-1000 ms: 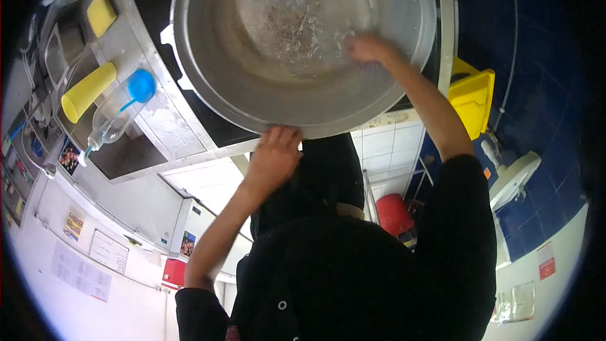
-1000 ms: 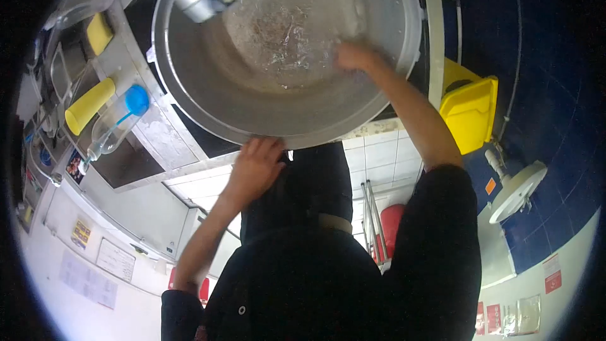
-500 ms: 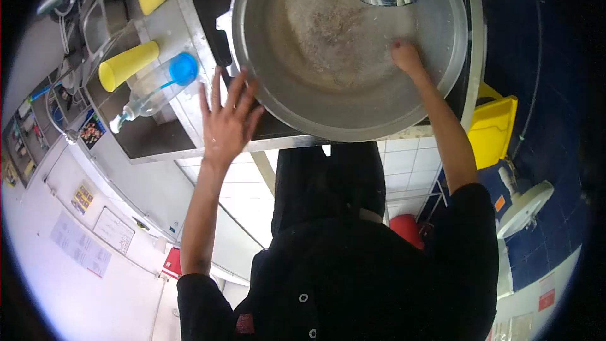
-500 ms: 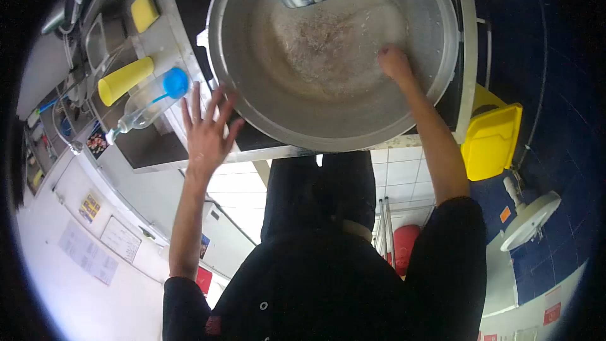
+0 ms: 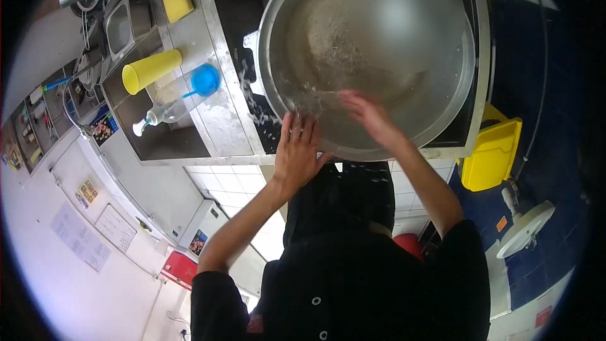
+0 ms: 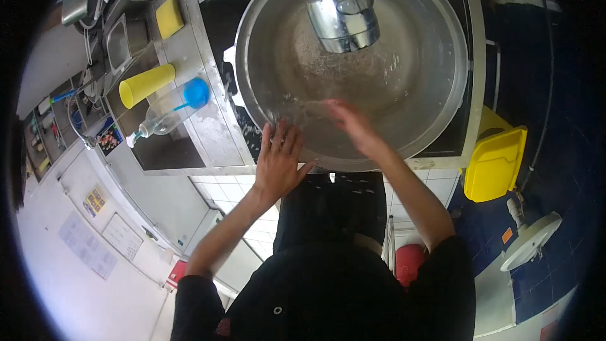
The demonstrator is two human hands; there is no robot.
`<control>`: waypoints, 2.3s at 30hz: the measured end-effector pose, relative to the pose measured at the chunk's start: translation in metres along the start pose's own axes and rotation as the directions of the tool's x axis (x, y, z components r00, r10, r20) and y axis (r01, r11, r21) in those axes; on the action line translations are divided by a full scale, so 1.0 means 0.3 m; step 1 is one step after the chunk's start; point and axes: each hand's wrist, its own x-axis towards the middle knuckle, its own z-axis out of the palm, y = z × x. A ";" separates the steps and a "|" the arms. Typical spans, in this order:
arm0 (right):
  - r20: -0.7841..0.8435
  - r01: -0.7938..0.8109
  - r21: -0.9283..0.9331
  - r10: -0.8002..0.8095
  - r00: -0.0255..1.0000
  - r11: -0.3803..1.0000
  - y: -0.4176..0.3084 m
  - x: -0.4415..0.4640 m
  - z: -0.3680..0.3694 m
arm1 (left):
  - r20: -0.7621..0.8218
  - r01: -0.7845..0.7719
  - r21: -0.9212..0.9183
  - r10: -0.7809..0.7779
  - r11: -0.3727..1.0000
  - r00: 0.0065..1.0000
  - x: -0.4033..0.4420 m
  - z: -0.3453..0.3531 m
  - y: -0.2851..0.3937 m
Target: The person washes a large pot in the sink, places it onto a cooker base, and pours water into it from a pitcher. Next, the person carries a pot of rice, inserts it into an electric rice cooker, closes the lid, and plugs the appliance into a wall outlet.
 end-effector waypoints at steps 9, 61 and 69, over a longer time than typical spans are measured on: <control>-0.653 0.185 0.389 0.128 0.746 0.902 0.188 0.409 -0.047 | 0.119 -0.157 0.754 0.101 0.638 0.988 0.318 -0.154 -0.268; 0.182 0.365 -0.931 -0.869 0.461 -0.002 -0.470 0.416 0.197 | -0.014 0.307 -0.822 -0.555 0.480 0.832 -0.441 -0.173 -0.318; -0.730 0.881 0.357 -0.495 0.471 0.312 -0.806 0.634 0.258 | 0.139 0.438 -0.835 -0.641 0.334 0.755 -0.546 -0.092 -0.304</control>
